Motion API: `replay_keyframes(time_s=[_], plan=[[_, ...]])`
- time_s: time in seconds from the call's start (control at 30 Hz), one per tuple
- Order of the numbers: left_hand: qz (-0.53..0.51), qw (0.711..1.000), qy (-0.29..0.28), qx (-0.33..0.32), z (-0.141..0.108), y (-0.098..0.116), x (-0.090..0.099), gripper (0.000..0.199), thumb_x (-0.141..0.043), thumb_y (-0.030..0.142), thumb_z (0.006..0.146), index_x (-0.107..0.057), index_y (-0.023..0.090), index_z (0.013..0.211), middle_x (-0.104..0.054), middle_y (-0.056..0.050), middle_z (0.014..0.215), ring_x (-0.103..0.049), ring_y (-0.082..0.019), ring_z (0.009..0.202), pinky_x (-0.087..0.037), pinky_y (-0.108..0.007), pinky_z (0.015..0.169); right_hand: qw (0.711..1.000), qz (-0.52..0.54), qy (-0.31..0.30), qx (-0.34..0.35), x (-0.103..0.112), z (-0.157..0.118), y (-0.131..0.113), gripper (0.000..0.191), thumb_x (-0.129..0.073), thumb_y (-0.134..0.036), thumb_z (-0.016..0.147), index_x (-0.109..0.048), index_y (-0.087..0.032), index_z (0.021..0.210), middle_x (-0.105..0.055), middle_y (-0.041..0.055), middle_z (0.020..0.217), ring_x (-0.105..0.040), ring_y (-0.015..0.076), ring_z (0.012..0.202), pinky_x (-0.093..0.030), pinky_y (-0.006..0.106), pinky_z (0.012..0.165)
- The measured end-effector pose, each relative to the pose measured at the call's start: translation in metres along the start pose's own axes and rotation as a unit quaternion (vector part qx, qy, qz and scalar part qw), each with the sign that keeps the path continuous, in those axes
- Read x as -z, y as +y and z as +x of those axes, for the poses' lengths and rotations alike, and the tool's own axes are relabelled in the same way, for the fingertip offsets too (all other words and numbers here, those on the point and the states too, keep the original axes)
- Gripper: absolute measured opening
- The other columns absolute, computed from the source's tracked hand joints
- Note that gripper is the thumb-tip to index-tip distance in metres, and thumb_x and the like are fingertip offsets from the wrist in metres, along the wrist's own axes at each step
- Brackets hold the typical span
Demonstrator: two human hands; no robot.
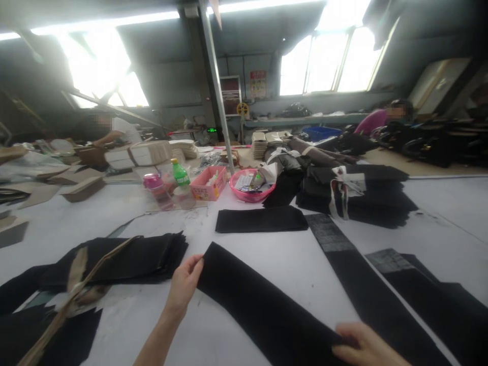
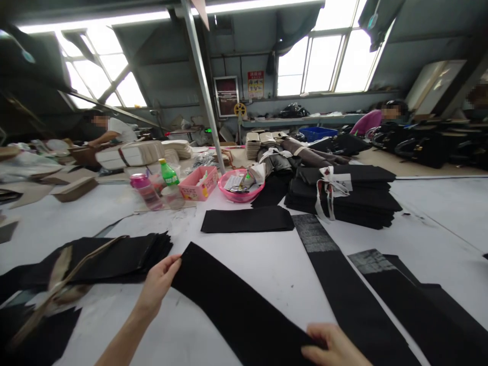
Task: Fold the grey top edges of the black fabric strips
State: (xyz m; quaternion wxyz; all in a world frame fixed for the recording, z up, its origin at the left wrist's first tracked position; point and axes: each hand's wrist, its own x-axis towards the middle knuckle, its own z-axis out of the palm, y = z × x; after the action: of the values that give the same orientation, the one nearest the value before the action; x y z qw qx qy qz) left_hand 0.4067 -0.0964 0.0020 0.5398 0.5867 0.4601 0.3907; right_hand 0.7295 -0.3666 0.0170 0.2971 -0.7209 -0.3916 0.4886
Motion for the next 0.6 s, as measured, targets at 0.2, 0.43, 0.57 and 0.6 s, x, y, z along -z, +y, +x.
replay_keyframes(time_s=[0.2,0.43,0.57,0.6], plan=[[-0.043,0.997,0.061,0.006,0.072,-0.014,-0.012,0.046,-0.068,0.043,0.071,-0.065,0.010,0.103,-0.072,-0.006,0.083,-0.067,-0.021,0.081,-0.052,-0.034,0.082,0.975,0.137,0.126,0.121,0.078,0.083,-0.056,0.036,-0.072,-0.049,0.071,-0.065,-0.016,0.083,-0.069,0.0046,0.082,-0.065,0.0216,0.082,-0.051,0.030,0.073],[0.107,0.979,0.168,-0.033,0.180,-0.025,-0.035,0.046,-0.051,0.038,0.077,-0.062,0.008,0.110,-0.069,-0.011,0.090,-0.066,-0.023,0.087,-0.051,-0.040,0.085,0.934,0.065,0.272,0.223,0.109,0.233,-0.124,0.040,-0.066,-0.050,0.079,-0.063,-0.013,0.093,-0.068,0.0060,0.088,-0.064,0.0182,0.079,-0.053,0.032,0.073],[0.207,0.958,0.195,-0.022,0.210,-0.048,-0.055,0.057,-0.056,0.034,0.072,-0.054,0.007,0.122,-0.059,-0.019,0.115,-0.052,-0.034,0.114,-0.036,-0.053,0.101,0.930,-0.011,0.299,0.212,0.093,0.267,-0.120,0.029,-0.057,-0.038,0.091,-0.060,-0.013,0.105,-0.063,0.0051,0.102,-0.062,0.0179,0.088,-0.052,0.037,0.079],[0.227,0.956,0.185,-0.025,0.212,-0.055,-0.059,0.060,-0.057,0.033,0.072,-0.052,0.007,0.125,-0.056,-0.019,0.119,-0.048,-0.036,0.119,-0.033,-0.054,0.103,0.930,-0.030,0.300,0.210,0.085,0.264,-0.112,0.027,-0.057,-0.035,0.091,-0.060,-0.013,0.106,-0.062,0.0051,0.104,-0.061,0.0190,0.092,-0.051,0.038,0.082]])
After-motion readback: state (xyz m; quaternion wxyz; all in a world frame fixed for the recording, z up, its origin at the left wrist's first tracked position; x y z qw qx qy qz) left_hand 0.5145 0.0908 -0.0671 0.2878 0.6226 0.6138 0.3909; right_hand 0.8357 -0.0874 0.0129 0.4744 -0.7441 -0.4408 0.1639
